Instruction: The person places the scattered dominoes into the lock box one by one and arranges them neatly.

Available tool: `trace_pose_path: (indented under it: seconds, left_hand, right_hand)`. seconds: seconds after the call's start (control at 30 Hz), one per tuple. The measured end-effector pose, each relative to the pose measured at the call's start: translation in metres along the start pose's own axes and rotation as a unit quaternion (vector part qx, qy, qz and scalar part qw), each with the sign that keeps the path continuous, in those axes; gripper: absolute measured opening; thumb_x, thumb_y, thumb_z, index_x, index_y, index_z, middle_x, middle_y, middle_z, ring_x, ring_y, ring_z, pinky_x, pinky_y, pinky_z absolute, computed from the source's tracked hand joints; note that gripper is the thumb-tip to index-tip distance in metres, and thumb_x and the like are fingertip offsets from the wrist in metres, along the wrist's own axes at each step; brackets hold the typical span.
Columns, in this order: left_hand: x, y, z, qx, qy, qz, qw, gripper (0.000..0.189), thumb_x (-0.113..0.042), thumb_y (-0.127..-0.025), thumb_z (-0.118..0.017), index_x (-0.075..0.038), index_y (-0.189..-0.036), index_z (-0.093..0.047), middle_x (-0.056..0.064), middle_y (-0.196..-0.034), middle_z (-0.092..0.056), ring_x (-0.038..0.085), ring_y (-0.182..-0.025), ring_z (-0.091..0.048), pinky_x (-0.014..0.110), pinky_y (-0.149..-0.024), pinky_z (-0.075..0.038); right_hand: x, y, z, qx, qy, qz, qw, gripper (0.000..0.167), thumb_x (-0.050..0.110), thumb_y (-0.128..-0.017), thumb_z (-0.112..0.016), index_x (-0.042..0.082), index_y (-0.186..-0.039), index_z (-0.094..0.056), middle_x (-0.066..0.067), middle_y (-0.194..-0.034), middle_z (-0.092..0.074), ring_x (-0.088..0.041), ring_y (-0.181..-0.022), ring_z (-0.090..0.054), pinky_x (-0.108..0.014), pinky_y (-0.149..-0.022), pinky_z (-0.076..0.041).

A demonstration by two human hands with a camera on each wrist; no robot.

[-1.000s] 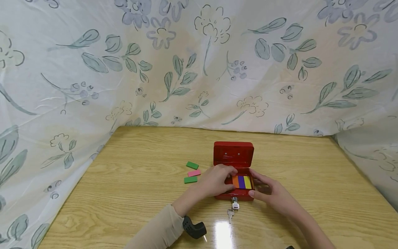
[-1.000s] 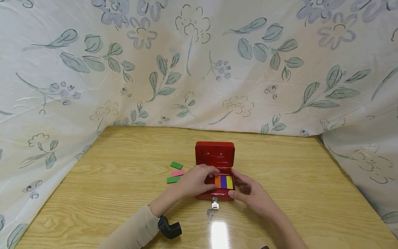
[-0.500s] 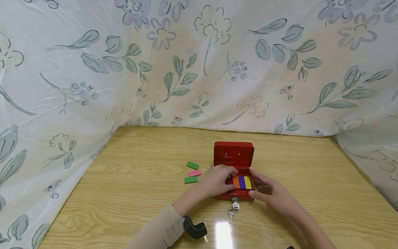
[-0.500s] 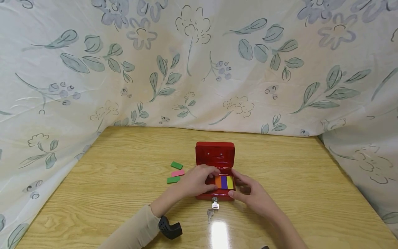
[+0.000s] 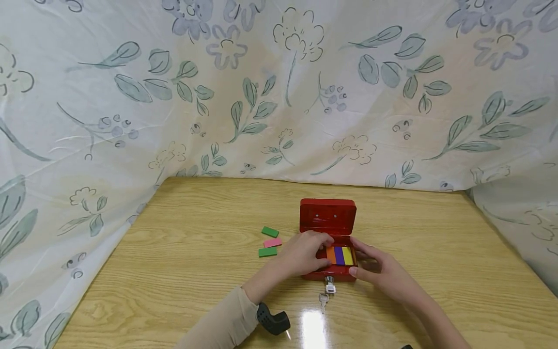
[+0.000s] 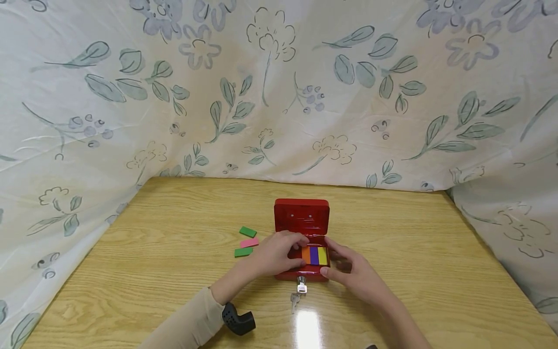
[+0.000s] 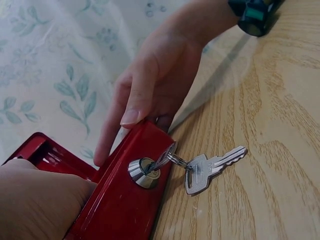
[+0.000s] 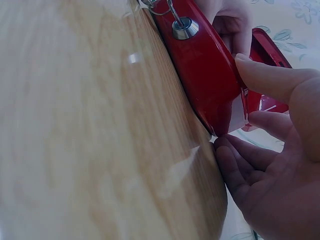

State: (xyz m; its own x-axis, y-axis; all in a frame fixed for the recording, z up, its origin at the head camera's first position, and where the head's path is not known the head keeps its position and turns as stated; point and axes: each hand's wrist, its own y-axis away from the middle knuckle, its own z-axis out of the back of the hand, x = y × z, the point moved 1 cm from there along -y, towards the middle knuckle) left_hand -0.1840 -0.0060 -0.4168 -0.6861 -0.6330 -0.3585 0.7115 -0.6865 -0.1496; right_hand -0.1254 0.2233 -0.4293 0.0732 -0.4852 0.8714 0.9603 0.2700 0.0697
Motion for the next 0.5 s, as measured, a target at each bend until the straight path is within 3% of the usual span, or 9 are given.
trace_pose_path:
  seconds: [0.5]
  left_hand:
    - [-0.0023, 0.0013, -0.0016, -0.004, 0.006, 0.001, 1.0, 0.043, -0.031, -0.087, -0.079, -0.014, -0.124, -0.066, -0.004, -0.113, -0.069, 0.004, -0.094, -0.059, 0.017, -0.083, -0.048]
  right_hand:
    - [-0.0018, 0.0015, 0.0006, 0.0, 0.0, 0.003, 1.0, 0.075, 0.031, -0.092, -0.074, 0.018, -0.156, -0.038, -0.018, -0.151, -0.044, -0.037, -0.127, -0.05, -0.051, -0.101, -0.047]
